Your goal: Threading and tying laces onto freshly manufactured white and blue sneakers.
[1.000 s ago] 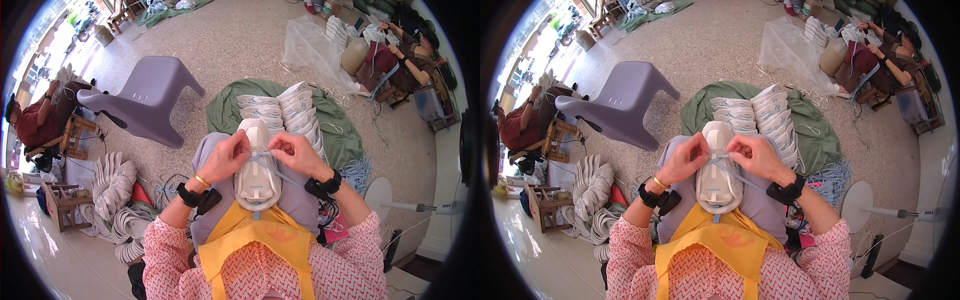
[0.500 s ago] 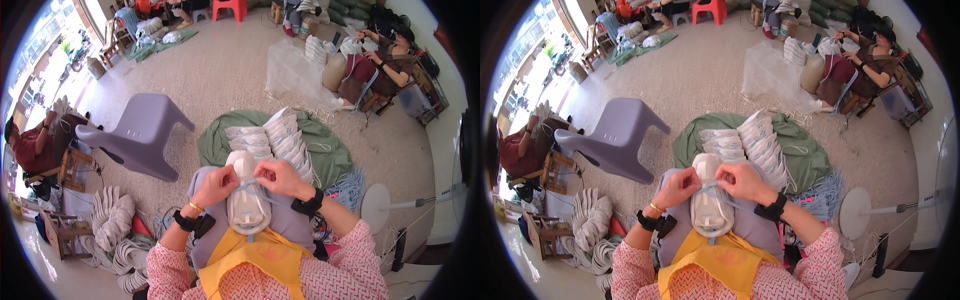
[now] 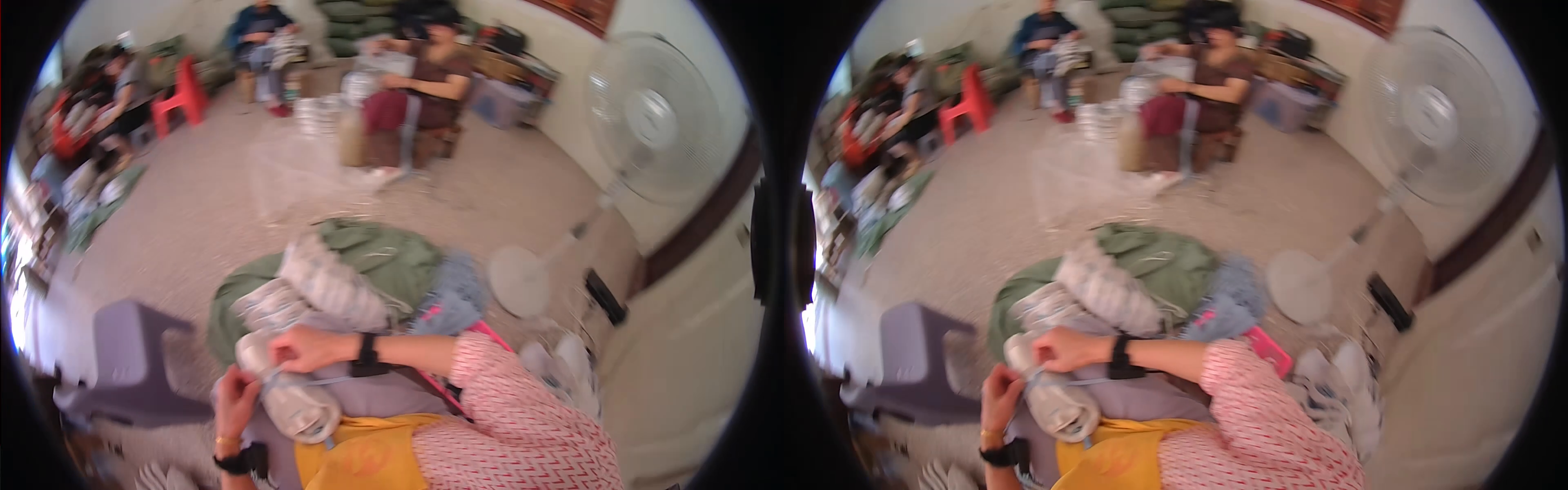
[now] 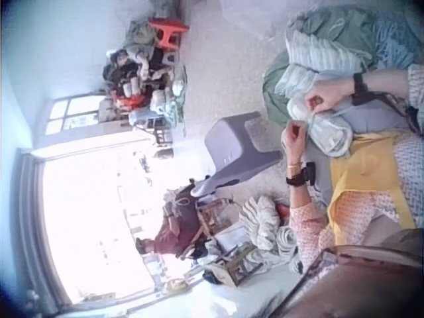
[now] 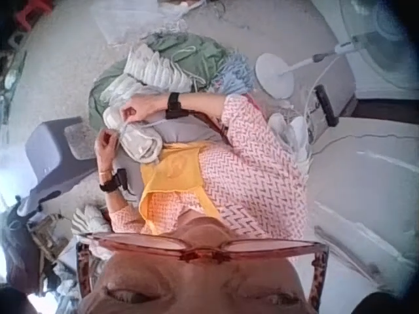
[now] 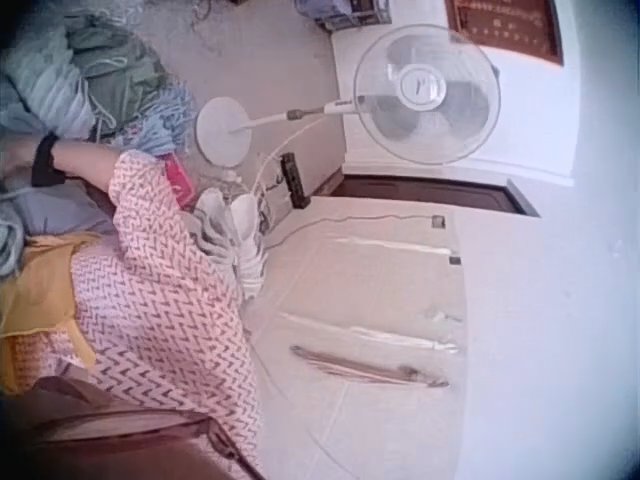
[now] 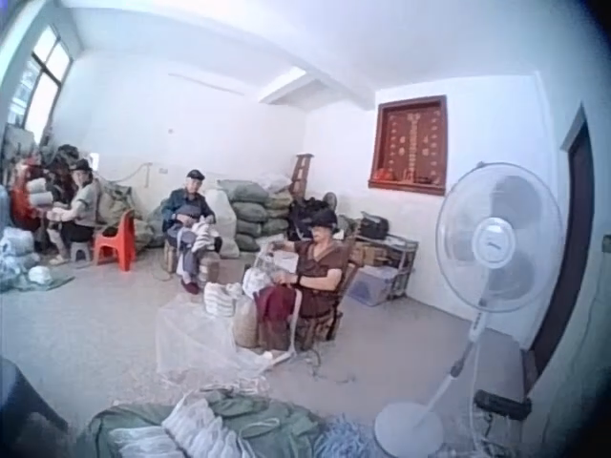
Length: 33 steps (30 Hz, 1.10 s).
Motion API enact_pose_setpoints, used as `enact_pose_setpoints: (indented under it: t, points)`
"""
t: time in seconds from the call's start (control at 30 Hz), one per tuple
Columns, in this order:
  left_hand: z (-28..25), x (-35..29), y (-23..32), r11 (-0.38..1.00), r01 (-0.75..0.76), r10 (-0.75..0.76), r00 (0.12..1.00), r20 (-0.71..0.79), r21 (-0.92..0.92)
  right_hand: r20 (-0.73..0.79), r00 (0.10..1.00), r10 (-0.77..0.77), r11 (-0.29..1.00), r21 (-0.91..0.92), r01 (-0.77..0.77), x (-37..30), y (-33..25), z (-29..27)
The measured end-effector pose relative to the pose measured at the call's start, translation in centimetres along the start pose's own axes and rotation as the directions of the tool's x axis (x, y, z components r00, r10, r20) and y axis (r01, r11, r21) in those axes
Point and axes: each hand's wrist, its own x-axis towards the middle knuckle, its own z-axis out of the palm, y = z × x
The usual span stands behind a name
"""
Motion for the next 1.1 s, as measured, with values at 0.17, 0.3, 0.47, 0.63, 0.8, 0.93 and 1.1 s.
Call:
enact_pose_setpoints:
  t: [0.17, 0.3, 0.47, 0.63, 0.8, 0.93, 1.1]
  points:
    - [0.8, 1.1, 0.4, 0.995, 0.052, -0.047, 0.998, 0.052, -0.088, -0.055, 0.998, 0.042, 0.999, -0.031, -0.043, -1.4, -1.3, -1.5]
    - [1.1, 1.5, 0.4, 0.991, 0.091, -0.085, 0.994, 0.072, -0.094, -0.055, 0.998, 0.039, 0.999, -0.019, -0.041, -1.8, -1.1, -1.6]
    - [1.1, 1.7, 0.4, 0.992, 0.086, -0.079, 0.995, 0.067, -0.096, -0.048, 0.998, 0.044, 0.998, -0.041, -0.046, -1.8, -1.2, -1.7]
    - [0.0, 0.6, 0.4, 0.99, 0.1, -0.099, 0.995, 0.019, -0.097, -0.028, 1.0, 0.011, 0.999, -0.041, -0.012, -0.6, -0.8, -0.6]
    - [1.6, 1.4, 0.0, 0.998, -0.007, 0.01, 0.999, 0.043, -0.067, 0.011, 1.0, 0.001, 0.996, -0.093, 0.0, -2.1, 0.4, -1.3]
    - [1.4, 1.3, 0.5, 0.996, 0.058, -0.05, 0.992, 0.112, -0.068, -0.112, 0.99, 0.089, 0.953, 0.299, -0.052, -6.4, -5.3, -5.6]
    - [0.5, 0.7, 0.0, 0.99, 0.071, -0.056, 0.991, 0.12, -0.122, -0.448, 0.871, 0.201, 0.788, 0.602, 0.127, -26.4, -8.2, -15.0]
